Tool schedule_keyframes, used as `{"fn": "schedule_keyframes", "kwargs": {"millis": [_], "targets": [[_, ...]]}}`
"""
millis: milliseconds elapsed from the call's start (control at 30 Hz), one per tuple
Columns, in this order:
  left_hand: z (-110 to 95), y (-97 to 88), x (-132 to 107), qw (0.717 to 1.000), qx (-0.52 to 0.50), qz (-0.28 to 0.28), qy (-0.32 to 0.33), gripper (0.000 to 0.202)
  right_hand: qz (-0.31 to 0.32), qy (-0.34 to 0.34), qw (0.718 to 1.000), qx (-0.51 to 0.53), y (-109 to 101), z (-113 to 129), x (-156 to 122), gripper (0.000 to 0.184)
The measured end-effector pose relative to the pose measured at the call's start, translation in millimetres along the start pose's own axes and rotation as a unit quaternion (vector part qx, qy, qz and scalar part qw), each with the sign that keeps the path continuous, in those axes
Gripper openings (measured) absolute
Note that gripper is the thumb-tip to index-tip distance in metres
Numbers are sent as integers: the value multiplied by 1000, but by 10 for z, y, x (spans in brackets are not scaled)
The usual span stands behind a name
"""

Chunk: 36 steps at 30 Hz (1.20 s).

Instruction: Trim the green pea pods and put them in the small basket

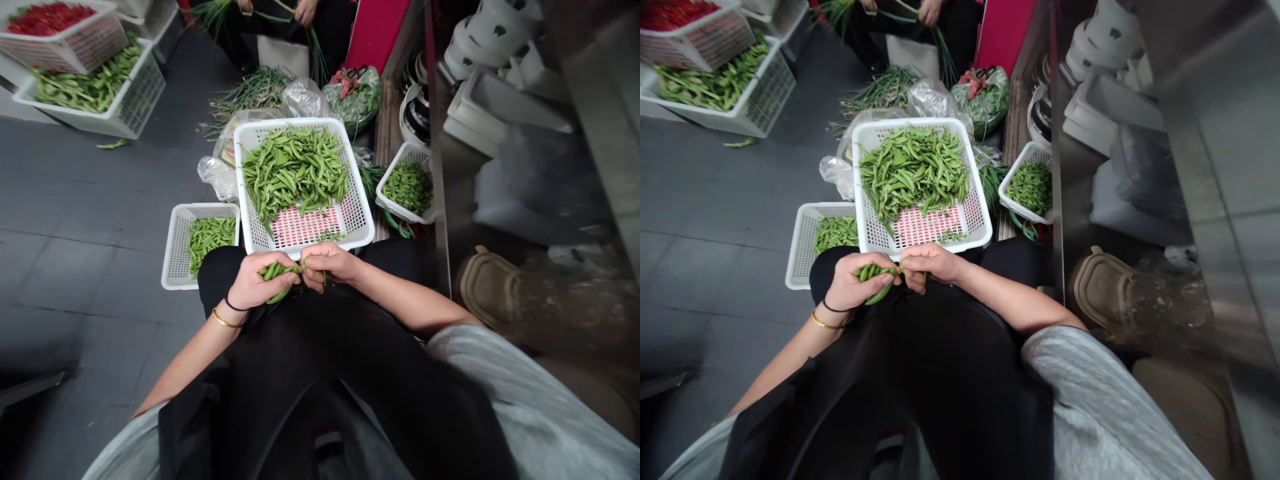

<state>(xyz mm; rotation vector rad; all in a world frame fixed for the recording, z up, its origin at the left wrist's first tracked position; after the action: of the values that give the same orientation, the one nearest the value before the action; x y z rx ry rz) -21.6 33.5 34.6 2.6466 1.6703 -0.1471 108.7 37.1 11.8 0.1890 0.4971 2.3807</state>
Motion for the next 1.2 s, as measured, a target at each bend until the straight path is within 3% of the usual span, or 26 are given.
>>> {"fn": "schedule_keyframes", "kwargs": {"millis": [67, 133, 200, 267, 333, 400, 500, 567, 633, 733, 833, 900, 1000, 1067, 1133, 1200], "targets": [[47, -63, 34, 995, -79, -66, -2, 15, -14, -9, 999, 28, -7, -2, 40, 39], [120, -246, 87, 970, -162, -179, 2, 16, -22, -1, 999, -23, -115, 41, 49, 37], [217, -521, 133, 926, -250, -283, 10, 14, -34, 20, 992, -120, -345, 112, 24, 36], [335, -796, 179, 886, -340, -314, -6, 15, -43, 65, 967, -242, -664, 154, -5, 37], [446, -1014, 198, 863, -403, -303, -38, 16, -39, 135, 913, -382, -1011, 121, 3, 35], [534, -1139, 181, 848, -435, -295, -64, 14, -21, 213, 821, -529, -1323, 9, 73, 35], [616, -1124, 165, 844, -443, -285, -98, 12, -12, 307, 675, -671, -1659, -239, 279, 47], [635, -1052, 180, 851, -436, -271, -112, 11, -13, 348, 625, -699, -1786, -416, 428, 48], [639, -1010, 198, 859, -427, -260, -113, 11, -21, 363, 610, -704, -1863, -541, 544, 47], [661, -1049, 187, 863, -421, -259, -108, 12, -36, 358, 615, -702, -1911, -561, 586, 37], [711, -1104, 131, 859, -427, -260, -115, 12, -48, 326, 639, -695, -1804, -360, 423, 35], [743, -1098, 89, 857, -430, -254, -128, 10, -70, 268, 701, -657, -1604, -119, 207, 40], [768, -1017, 56, 857, -435, -232, -150, 9, -91, 193, 837, -505, -1216, 226, -200, 49], [763, -927, 65, 858, -443, -207, -158, 7, -29, 211, 884, -416, -990, 296, -397, 47], [741, -822, 92, 861, -448, -176, -164, 12, 10, 228, 887, -400, -917, 272, -419, 43], [703, -717, 119, 868, -445, -148, -165, 22, -21, 218, 850, -479, -1037, 194, -223, 39]]}}
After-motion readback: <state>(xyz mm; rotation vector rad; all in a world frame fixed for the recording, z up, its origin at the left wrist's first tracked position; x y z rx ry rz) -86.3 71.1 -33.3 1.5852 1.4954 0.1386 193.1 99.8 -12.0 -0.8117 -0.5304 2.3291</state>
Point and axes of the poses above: each hand's wrist, its own x-axis towards the middle knuckle, its own y-axis out of the palm, z = x × y, the point moved 5 cm from there along x, towards the middle knuckle, and after that the axes turned 3 degrees about -y, right-handed, at the moved point
